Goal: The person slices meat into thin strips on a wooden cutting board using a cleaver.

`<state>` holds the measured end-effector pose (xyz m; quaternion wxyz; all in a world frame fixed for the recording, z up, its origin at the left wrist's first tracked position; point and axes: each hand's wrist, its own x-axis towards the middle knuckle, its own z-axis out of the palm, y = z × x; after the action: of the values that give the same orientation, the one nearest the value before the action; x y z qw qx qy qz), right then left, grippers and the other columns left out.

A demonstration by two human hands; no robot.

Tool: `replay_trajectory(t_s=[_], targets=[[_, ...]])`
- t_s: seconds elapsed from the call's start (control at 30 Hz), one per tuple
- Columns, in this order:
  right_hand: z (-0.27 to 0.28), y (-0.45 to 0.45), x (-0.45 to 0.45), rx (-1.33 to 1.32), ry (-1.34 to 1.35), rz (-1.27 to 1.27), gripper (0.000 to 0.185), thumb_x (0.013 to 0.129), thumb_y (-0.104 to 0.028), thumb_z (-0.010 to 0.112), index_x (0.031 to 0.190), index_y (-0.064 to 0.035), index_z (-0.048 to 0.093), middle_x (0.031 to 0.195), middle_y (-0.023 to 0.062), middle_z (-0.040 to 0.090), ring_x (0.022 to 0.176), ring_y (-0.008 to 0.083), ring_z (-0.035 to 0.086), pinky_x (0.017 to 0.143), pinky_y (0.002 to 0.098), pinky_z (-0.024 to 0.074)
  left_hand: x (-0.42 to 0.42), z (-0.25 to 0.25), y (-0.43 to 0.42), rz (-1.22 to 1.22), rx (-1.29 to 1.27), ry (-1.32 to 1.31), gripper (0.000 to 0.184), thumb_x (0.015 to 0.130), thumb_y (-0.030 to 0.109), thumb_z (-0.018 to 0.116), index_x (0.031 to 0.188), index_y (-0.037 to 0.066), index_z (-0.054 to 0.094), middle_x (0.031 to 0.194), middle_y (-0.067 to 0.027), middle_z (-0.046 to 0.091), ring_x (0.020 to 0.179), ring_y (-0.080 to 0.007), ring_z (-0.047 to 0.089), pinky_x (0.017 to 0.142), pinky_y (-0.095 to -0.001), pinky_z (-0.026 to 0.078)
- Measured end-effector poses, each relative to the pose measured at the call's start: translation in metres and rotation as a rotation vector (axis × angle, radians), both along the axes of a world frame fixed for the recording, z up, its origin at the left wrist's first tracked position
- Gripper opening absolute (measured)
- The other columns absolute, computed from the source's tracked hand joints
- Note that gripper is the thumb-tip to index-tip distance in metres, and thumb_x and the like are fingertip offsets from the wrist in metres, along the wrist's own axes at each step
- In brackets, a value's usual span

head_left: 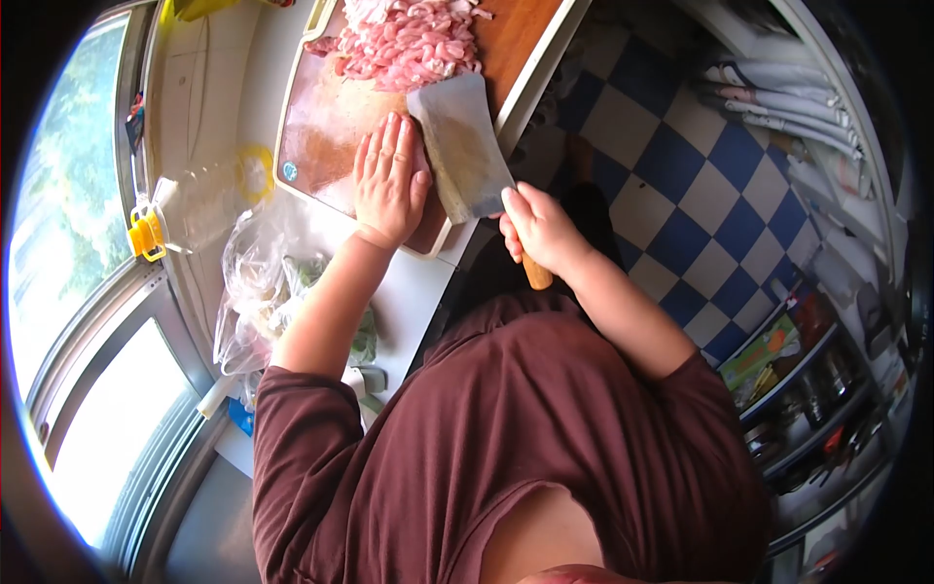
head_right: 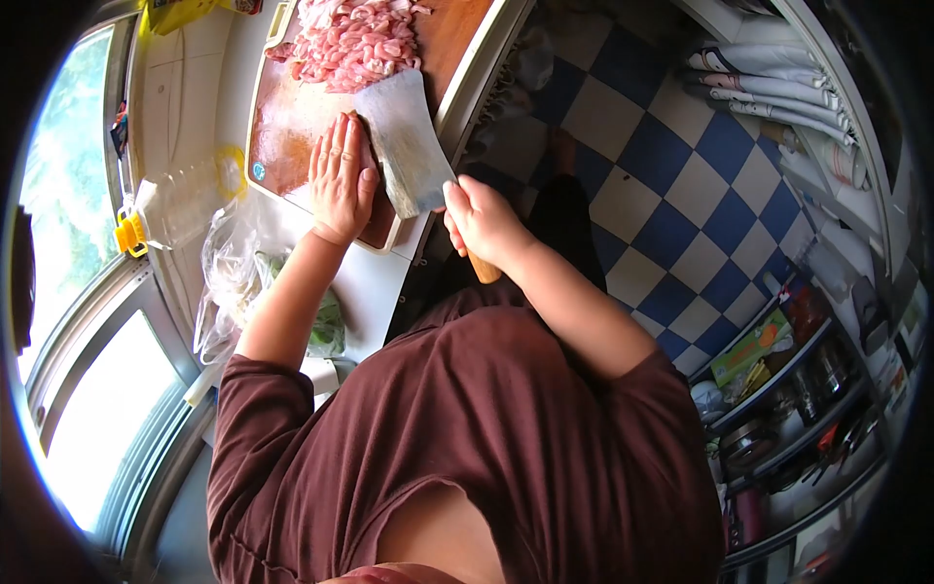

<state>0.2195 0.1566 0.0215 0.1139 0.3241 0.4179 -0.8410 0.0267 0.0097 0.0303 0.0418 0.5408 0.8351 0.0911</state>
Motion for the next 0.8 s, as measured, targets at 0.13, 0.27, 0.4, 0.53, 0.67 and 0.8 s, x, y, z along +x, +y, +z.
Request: replay_trajectory(t_s=[0.13, 0.27, 0.4, 0.53, 0.67, 0.8], targets=[[-0.001, -0.009, 0.010, -0.026, 0.013, -0.013, 0.036, 0.106, -0.030, 0.039, 0.088, -0.0008, 0.049, 0.062, 0.0025, 0.048, 0.048, 0.0114, 0.048, 0.046, 0.0284, 0.0441, -0.001, -0.001, 0.002, -0.003, 0.011, 0.004, 0.063, 0.094, 0.031, 0.046, 0.148, 0.000, 0.036, 0.152, -0.0191, 0.038, 0.143, -0.0320, 0.032, 0.118, -0.0474, 0.019], [0.000, -0.001, -0.011, 0.019, 0.006, -0.029, 0.036, 0.106, -0.030, 0.039, 0.088, -0.0007, 0.048, 0.062, 0.0024, 0.048, 0.048, 0.0115, 0.048, 0.046, 0.0285, 0.0440, 0.001, -0.002, 0.001, 0.023, 0.041, -0.025, 0.062, 0.094, 0.030, 0.045, 0.148, 0.001, 0.035, 0.152, -0.0190, 0.037, 0.143, -0.0321, 0.032, 0.118, -0.0473, 0.019], [-0.002, -0.009, 0.000, -0.029, 0.001, 0.011, 0.036, 0.106, -0.031, 0.039, 0.088, -0.0008, 0.048, 0.061, 0.0024, 0.047, 0.049, 0.0109, 0.048, 0.047, 0.0289, 0.0447, -0.002, -0.003, -0.001, 0.000, 0.028, -0.005, 0.062, 0.093, 0.029, 0.046, 0.148, 0.001, 0.036, 0.153, -0.0200, 0.036, 0.144, -0.0324, 0.032, 0.118, -0.0472, 0.019], [-0.001, -0.011, 0.000, -0.024, 0.023, 0.014, 0.036, 0.106, -0.032, 0.040, 0.090, -0.0009, 0.047, 0.063, 0.0022, 0.047, 0.048, 0.0106, 0.047, 0.046, 0.0281, 0.0445, -0.002, -0.005, -0.002, 0.008, 0.036, 0.004, 0.063, 0.093, 0.029, 0.046, 0.148, 0.001, 0.035, 0.154, -0.0200, 0.034, 0.143, -0.0328, 0.031, 0.118, -0.0472, 0.019], [-0.003, -0.004, -0.018, -0.023, 0.008, -0.006, 0.036, 0.105, -0.031, 0.040, 0.090, 0.0005, 0.049, 0.063, 0.0026, 0.048, 0.048, 0.0111, 0.047, 0.046, 0.0297, 0.0446, -0.001, -0.004, -0.001, 0.020, 0.037, -0.002, 0.064, 0.092, 0.030, 0.046, 0.148, 0.001, 0.034, 0.154, -0.0199, 0.033, 0.143, -0.0345, 0.031, 0.119, -0.0475, 0.018], [-0.002, -0.016, -0.002, -0.061, 0.010, 0.005, 0.036, 0.105, -0.033, 0.042, 0.089, -0.0008, 0.046, 0.064, 0.0037, 0.048, 0.046, 0.0111, 0.046, 0.046, 0.0281, 0.0444, -0.003, -0.004, -0.001, 0.006, 0.024, 0.015, 0.065, 0.092, 0.031, 0.047, 0.149, 0.001, 0.033, 0.155, -0.0204, 0.032, 0.143, -0.0351, 0.031, 0.119, -0.0479, 0.018]])
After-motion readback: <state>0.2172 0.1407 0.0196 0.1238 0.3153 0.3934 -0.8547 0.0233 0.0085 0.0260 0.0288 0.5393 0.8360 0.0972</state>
